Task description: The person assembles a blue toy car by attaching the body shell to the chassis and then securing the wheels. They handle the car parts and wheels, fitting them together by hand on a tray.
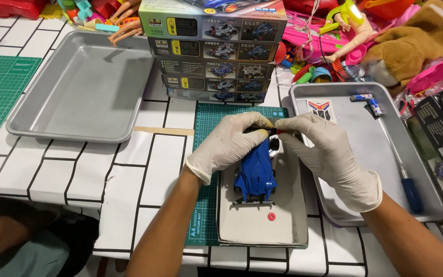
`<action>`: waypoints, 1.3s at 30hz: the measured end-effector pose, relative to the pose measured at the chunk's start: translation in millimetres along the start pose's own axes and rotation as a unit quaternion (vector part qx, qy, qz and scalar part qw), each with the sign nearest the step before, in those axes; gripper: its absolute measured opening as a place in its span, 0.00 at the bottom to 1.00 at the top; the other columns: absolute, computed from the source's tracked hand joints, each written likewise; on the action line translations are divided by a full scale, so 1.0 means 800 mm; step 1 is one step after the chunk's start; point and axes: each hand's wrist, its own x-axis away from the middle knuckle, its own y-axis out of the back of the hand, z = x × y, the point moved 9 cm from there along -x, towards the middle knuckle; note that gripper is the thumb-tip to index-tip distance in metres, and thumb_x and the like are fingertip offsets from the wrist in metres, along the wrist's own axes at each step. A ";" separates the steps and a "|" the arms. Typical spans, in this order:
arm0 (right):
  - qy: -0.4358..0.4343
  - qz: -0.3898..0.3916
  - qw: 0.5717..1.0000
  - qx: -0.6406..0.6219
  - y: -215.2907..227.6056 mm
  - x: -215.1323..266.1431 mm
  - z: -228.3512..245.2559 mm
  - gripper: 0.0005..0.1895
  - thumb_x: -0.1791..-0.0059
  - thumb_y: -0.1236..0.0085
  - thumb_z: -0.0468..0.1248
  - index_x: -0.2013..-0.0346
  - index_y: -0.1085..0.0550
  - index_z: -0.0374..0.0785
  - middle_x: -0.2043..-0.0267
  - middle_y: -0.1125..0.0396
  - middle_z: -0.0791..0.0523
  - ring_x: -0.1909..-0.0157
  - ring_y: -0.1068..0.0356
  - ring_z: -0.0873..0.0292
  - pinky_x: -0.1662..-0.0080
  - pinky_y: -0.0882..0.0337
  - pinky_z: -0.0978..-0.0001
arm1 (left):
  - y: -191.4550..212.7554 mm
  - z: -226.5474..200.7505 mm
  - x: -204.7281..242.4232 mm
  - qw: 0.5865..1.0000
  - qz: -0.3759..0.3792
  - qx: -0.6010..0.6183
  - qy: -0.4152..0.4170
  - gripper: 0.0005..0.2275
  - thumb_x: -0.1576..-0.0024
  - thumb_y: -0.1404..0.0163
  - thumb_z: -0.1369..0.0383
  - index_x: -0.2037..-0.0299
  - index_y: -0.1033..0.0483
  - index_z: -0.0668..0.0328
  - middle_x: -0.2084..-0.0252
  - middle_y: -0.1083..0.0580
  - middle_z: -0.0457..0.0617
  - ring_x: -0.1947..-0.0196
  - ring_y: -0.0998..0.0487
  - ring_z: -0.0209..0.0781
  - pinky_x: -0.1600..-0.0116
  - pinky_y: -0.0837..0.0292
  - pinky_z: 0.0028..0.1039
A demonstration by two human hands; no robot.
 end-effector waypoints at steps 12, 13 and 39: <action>-0.096 -0.005 0.995 -0.036 -0.003 0.008 -0.026 0.12 0.54 0.31 0.29 0.58 0.19 0.43 0.66 0.24 0.57 0.61 0.23 0.60 0.54 0.25 0.63 | 0.001 -0.015 0.002 0.999 0.005 0.014 -0.030 0.10 0.44 0.50 0.73 0.55 0.18 0.60 0.58 0.19 0.55 0.52 0.20 0.44 0.45 0.24 0.36; -0.095 -0.005 0.995 -0.037 -0.002 0.007 -0.025 0.12 0.54 0.31 0.29 0.58 0.19 0.43 0.66 0.24 0.57 0.61 0.23 0.60 0.54 0.25 0.63 | 0.000 -0.013 0.002 0.999 0.004 0.013 -0.030 0.10 0.44 0.50 0.73 0.55 0.18 0.60 0.58 0.19 0.55 0.52 0.20 0.44 0.45 0.24 0.36; 0.062 -0.032 0.997 -0.024 0.000 0.012 0.018 0.10 0.52 0.35 0.28 0.57 0.20 0.41 0.62 0.25 0.57 0.60 0.23 0.54 0.55 0.25 0.64 | 0.000 -0.023 0.011 0.999 -0.017 -0.017 -0.029 0.06 0.49 0.42 0.72 0.64 0.15 0.54 0.67 0.18 0.47 0.62 0.19 0.36 0.54 0.22 0.28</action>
